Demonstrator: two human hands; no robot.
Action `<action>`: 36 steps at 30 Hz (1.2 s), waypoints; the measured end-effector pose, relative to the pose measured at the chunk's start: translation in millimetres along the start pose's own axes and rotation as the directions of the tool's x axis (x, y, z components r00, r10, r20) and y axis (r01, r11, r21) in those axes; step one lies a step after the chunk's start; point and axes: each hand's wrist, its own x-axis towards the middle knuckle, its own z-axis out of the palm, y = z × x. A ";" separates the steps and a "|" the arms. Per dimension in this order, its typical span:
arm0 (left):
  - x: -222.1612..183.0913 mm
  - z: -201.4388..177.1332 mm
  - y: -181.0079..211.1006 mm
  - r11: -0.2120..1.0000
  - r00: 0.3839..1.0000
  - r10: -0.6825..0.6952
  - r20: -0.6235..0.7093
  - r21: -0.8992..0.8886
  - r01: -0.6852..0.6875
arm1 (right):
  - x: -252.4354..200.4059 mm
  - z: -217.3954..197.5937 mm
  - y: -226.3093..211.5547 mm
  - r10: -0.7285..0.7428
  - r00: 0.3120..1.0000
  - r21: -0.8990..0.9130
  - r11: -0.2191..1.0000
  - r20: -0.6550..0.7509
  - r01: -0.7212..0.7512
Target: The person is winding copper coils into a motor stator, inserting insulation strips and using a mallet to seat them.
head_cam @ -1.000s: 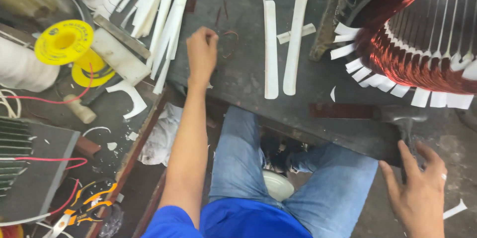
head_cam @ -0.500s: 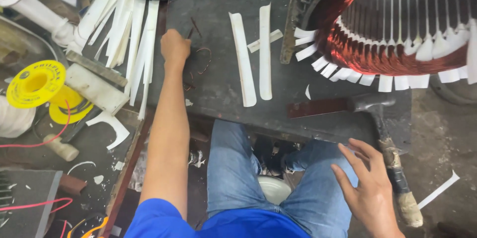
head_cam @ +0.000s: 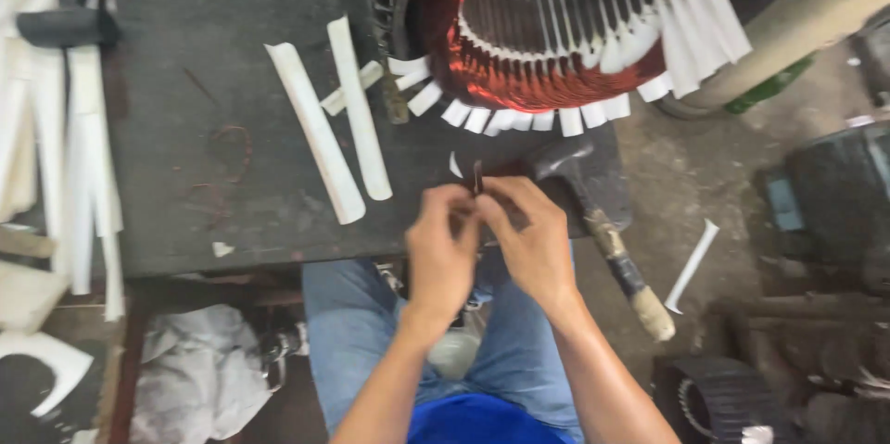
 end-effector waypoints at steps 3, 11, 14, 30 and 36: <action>-1.2 48.5 -1.4 0.989 0.991 0.098 0.094 -0.117 -0.086 | 16.4 -20.7 17.2 0.043 0.996 -0.056 0.997 -0.077 -0.048; 57.5 68.4 -78.0 0.861 0.870 0.481 0.103 0.130 -0.492 | 131.9 -68.5 89.4 -0.253 0.963 -0.442 0.877 -0.096 0.187; 56.7 63.2 -78.9 0.873 0.896 0.422 0.139 0.205 -0.443 | 148.0 -58.4 107.5 -0.210 0.974 -0.442 0.884 -0.080 0.154; 60.8 57.6 -74.6 0.863 0.883 0.338 0.326 0.266 -0.429 | 161.3 -39.8 126.8 -0.225 0.974 -0.716 0.677 0.019 0.170; 61.4 56.9 -75.5 0.861 0.879 0.351 0.324 0.257 -0.439 | 164.7 -34.4 131.0 -0.158 0.987 -0.809 0.576 0.035 0.121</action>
